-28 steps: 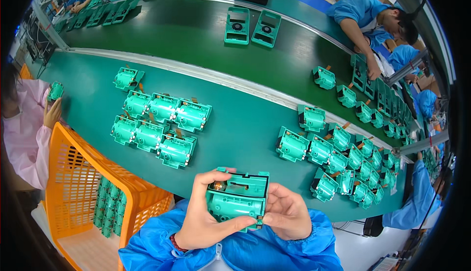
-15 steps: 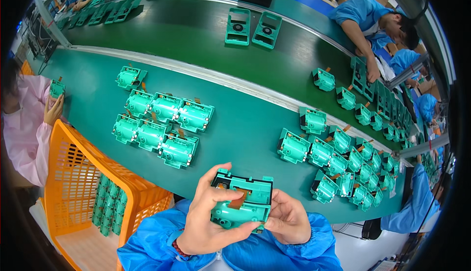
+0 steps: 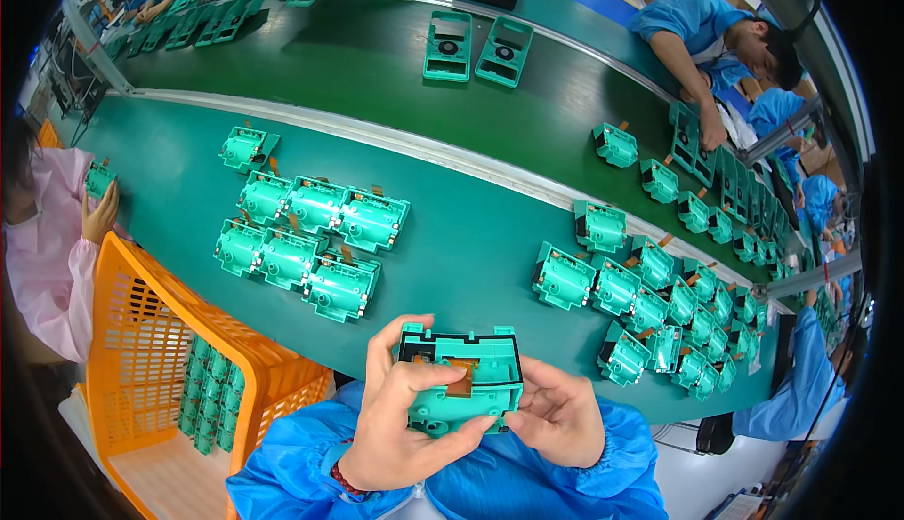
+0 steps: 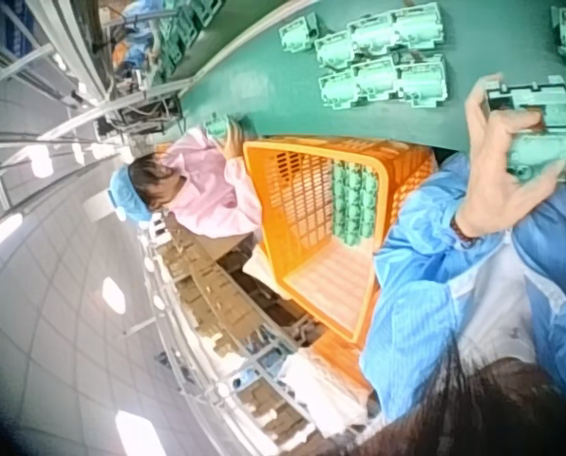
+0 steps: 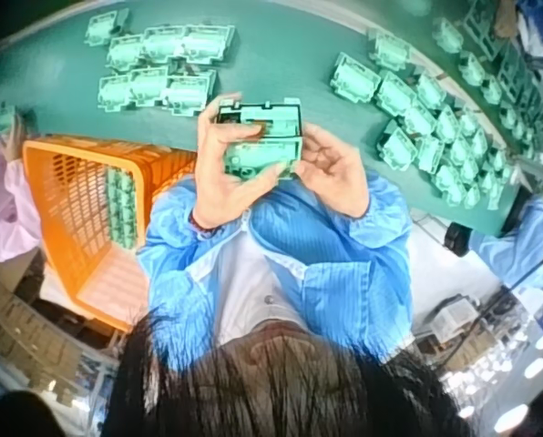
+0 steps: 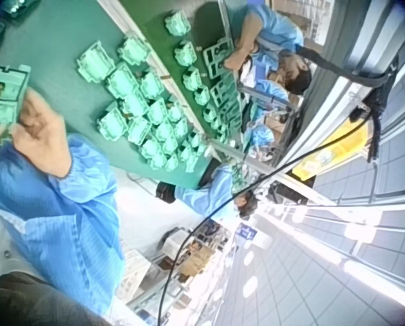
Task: The person assembles electronic components by hand, picking them from a transport belt and placing them into an orange transport crate.
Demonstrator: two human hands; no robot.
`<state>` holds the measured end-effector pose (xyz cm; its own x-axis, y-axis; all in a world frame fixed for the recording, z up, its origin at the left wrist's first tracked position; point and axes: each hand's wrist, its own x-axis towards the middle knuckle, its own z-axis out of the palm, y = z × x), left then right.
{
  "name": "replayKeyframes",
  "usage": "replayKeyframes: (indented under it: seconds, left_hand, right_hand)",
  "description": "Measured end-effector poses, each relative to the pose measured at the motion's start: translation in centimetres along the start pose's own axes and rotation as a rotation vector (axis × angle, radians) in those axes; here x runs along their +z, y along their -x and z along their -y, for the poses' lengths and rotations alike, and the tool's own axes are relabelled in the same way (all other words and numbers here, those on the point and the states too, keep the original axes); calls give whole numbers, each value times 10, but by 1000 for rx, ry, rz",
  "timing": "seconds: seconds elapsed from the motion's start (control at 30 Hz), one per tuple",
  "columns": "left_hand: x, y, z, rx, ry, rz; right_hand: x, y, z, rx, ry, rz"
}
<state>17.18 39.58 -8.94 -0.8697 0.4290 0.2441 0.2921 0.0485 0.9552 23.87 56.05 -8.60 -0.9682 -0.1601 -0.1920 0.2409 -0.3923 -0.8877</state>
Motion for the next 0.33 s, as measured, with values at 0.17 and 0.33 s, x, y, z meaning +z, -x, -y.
replayKeyframes:
  seconds: [0.17,0.33]
  left_hand:
    - [-3,1,-1,30,-113,83]
    - [0,1,-4,26,-84,39]
  right_hand:
    - [4,-1,4,-43,82,-4]
    - [-1,0,-2,-46,121,35]
